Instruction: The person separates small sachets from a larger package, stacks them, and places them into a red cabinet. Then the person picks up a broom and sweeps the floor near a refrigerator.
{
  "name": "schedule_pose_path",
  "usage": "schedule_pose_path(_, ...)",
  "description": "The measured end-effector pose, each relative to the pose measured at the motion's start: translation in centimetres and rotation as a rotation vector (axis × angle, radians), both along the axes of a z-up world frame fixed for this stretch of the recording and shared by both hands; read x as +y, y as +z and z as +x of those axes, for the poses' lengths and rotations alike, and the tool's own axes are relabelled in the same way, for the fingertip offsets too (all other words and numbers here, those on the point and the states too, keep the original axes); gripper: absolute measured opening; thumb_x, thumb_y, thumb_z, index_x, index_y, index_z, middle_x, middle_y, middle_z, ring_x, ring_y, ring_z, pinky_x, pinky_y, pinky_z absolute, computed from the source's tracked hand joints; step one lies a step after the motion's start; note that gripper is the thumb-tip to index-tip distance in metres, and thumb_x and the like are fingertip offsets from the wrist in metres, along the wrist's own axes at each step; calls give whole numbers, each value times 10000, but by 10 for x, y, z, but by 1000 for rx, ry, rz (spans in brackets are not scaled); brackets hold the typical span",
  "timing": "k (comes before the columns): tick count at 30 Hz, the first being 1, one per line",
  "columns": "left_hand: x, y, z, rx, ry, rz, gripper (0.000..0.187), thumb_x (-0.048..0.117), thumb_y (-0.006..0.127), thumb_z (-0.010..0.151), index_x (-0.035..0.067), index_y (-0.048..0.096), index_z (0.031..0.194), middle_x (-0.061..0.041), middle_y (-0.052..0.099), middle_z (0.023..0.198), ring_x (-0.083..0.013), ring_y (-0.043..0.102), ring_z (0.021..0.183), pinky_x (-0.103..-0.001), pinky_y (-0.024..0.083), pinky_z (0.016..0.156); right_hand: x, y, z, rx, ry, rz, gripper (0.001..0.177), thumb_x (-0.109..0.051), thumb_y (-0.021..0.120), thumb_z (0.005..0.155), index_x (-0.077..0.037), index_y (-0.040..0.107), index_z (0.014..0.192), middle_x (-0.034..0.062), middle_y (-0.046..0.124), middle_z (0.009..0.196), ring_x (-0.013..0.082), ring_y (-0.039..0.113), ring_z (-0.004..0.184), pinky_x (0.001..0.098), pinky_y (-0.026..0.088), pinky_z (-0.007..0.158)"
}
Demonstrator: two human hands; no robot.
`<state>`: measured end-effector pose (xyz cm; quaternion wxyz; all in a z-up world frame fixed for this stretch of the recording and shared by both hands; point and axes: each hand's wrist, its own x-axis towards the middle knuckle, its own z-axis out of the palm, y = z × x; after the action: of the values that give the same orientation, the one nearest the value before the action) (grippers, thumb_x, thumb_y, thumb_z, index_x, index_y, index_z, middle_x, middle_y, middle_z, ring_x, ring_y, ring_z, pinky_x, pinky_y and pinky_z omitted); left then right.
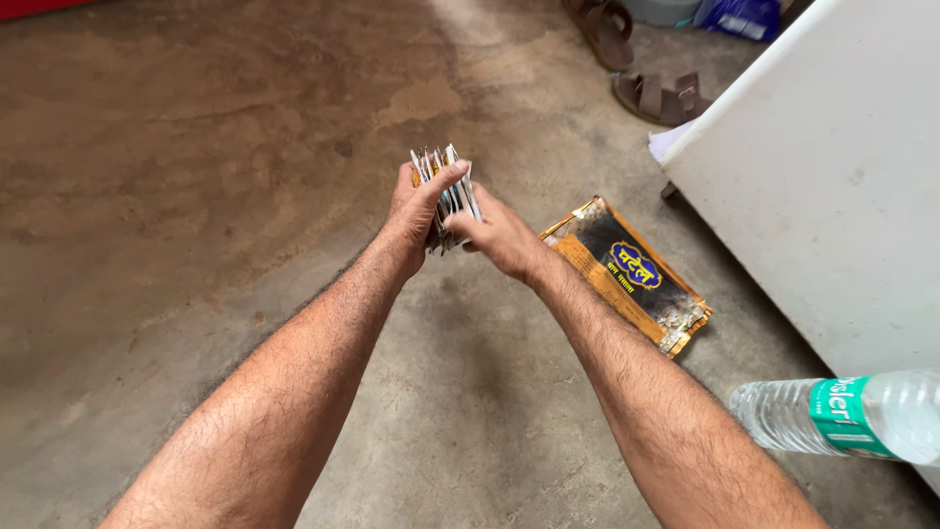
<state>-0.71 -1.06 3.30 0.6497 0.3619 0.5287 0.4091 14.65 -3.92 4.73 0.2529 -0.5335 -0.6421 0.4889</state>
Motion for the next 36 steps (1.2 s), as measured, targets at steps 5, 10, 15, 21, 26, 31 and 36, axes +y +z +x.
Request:
schedule_pose_path(5, 1, 13, 3, -69, -1, 108, 942, 504, 842, 677, 161, 375, 1421, -152, 600, 1236, -241, 671, 1126, -438, 629, 908, -15, 27, -6, -242, 22, 222, 1098, -422, 819, 766, -91, 148, 1570, 196, 596, 1373, 292, 618, 1243, 415, 503, 1027)
schedule_pose_path(10, 0, 18, 2, -22, -72, 89, 1184, 510, 858, 631, 193, 179, 1548, -179, 562, 1278, -279, 655, 1185, -475, 633, 949, -21, 38, -8, -343, -52, 230, 965, -409, 867, 720, -85, 334, 1456, 159, 708, 1244, 272, 711, 1152, 409, 569, 991)
schedule_pose_path(15, -4, 22, 3, -27, -59, 92, 1298, 523, 872, 623, 183, 74, 1588, -252, 478, 1346, -358, 590, 1252, -546, 575, 1008, -22, 28, -21, -404, -169, 354, 773, -347, 820, 813, -34, 417, 1394, 176, 720, 1187, 315, 725, 1106, 441, 587, 989)
schedule_pose_path(21, -10, 26, -18, -80, -43, -44, 1252, 493, 825, 656, 158, 47, 1578, -257, 490, 1309, -336, 615, 1215, -547, 598, 977, -25, 16, -39, -387, -144, 424, 872, -296, 788, 797, 23, 311, 1454, 228, 574, 1267, 366, 638, 1166, 464, 555, 942)
schedule_pose_path(26, -2, 10, -27, -28, 97, 35, 1019, 422, 814, 676, 102, 268, 1475, -179, 576, 1204, -238, 686, 1074, -417, 651, 872, -11, 5, -40, -262, -44, 414, 713, -265, 755, 801, -18, 466, 1405, 214, 596, 1320, 340, 616, 1224, 460, 521, 1019)
schedule_pose_path(31, 9, -35, -40, 16, 259, -40, 929, 358, 809, 686, 103, 309, 1425, -150, 599, 1166, -209, 700, 983, -388, 659, 791, 13, -38, -23, -59, 7, 85, 520, -232, 556, 897, -134, 609, 1405, 147, 703, 1311, 307, 682, 1197, 423, 556, 1010)
schedule_pose_path(36, 28, -79, -40, -100, 312, 7, 929, 364, 865, 667, 71, 378, 1401, -137, 642, 1158, -218, 702, 978, -387, 636, 776, 49, -102, -7, -454, 61, 512, 509, -82, 631, 873, -88, 612, 1381, 179, 619, 1437, 353, 576, 1341, 442, 449, 1153)
